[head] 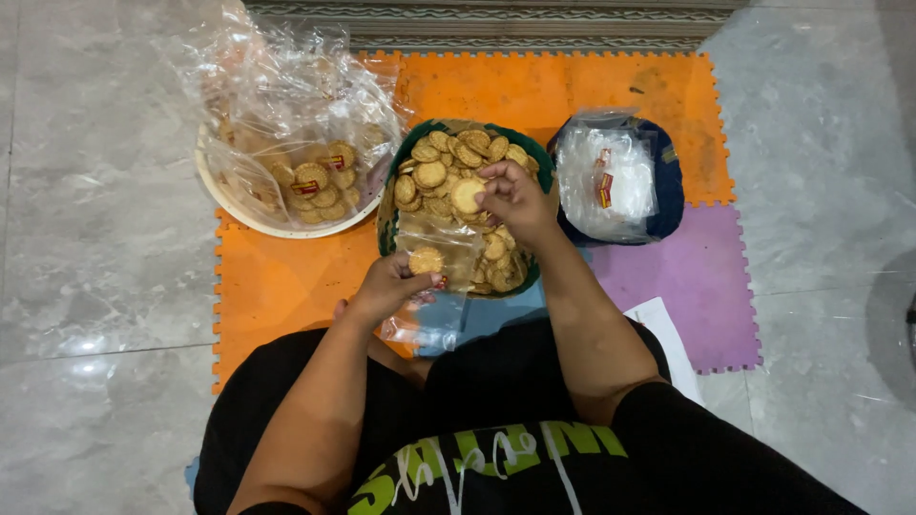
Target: Packing round cookies from a basket into small plastic bags while sitting on the floor.
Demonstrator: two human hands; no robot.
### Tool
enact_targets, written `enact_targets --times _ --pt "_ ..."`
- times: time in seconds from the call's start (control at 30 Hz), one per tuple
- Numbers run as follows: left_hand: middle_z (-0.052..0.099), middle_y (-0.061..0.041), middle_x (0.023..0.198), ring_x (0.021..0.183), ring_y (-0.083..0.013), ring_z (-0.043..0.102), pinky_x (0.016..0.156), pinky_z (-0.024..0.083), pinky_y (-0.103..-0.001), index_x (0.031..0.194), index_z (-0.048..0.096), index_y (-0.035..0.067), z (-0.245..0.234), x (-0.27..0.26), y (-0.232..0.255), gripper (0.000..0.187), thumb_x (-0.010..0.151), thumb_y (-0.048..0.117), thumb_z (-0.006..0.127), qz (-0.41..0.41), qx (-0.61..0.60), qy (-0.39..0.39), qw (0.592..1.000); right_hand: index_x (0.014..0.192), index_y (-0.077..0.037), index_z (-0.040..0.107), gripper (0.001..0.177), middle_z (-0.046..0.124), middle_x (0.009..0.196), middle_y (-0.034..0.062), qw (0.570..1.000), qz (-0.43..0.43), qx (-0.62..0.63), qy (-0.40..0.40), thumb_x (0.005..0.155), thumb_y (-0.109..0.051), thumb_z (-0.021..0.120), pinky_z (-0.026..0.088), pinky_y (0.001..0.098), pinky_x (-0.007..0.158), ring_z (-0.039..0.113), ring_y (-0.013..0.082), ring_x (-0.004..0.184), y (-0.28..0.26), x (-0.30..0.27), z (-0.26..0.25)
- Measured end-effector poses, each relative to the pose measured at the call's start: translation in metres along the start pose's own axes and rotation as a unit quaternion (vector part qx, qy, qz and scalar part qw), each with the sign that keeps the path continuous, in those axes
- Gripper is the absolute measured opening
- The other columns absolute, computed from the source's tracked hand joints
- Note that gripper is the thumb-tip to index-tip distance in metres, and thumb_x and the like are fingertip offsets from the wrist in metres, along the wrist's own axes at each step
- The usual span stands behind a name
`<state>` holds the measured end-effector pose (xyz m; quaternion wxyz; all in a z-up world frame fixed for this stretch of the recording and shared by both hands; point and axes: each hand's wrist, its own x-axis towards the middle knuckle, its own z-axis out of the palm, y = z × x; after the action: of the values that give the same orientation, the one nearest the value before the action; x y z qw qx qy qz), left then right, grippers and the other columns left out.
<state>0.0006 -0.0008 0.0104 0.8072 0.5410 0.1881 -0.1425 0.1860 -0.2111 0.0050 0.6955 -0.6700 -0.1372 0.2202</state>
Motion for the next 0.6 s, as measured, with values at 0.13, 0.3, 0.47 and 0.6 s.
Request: enact_targets --times 0.13,0.3,0.47,0.6 --pt "0.070 -0.020 0.075 0.063 -0.0306 0.075 0.056 0.063 -0.037 0.095 0.064 -0.006 -0.013 0.013 -0.019 0.029 0.081 0.007 0.086 -0.002 0.008 0.002 1.000 0.126 -0.003 0.053 0.043 0.055 0.090 0.0034 0.999 0.011 0.038 -0.032 0.090 0.000 0.075 0.067 0.0289 0.061 0.069 0.0134 0.074 -0.023 -0.011 0.018" --pt "0.071 -0.020 0.077 0.064 -0.0297 0.076 0.056 0.063 -0.036 0.096 0.066 -0.004 -0.004 0.005 -0.004 0.026 0.082 0.006 0.085 -0.010 0.037 -0.006 0.999 0.123 0.000 0.058 0.034 0.048 0.094 0.0013 0.995 0.026 0.009 -0.097 0.092 0.002 0.071 0.069 0.0299 0.071 0.066 0.0100 0.080 -0.032 -0.019 0.023" --pt "0.072 -0.020 0.079 0.065 -0.0284 0.076 0.057 0.063 -0.033 0.100 0.066 -0.004 -0.005 0.006 -0.006 0.028 0.082 0.008 0.084 -0.013 0.060 -0.010 0.998 0.125 0.001 0.062 0.033 0.053 0.098 0.0031 0.996 -0.031 -0.014 -0.078 0.094 0.000 0.071 0.066 0.0264 0.073 0.064 0.0079 0.083 -0.035 -0.019 0.024" --pt "0.072 -0.021 0.079 0.065 -0.0286 0.076 0.057 0.063 -0.033 0.102 0.067 -0.005 -0.007 0.007 -0.006 0.029 0.082 0.007 0.084 -0.006 0.063 -0.004 0.998 0.118 0.002 0.066 0.026 0.055 0.097 0.0051 0.996 -0.080 0.015 -0.026 0.093 0.001 0.072 0.063 0.0223 0.062 0.066 0.0093 0.071 -0.004 -0.008 0.009"
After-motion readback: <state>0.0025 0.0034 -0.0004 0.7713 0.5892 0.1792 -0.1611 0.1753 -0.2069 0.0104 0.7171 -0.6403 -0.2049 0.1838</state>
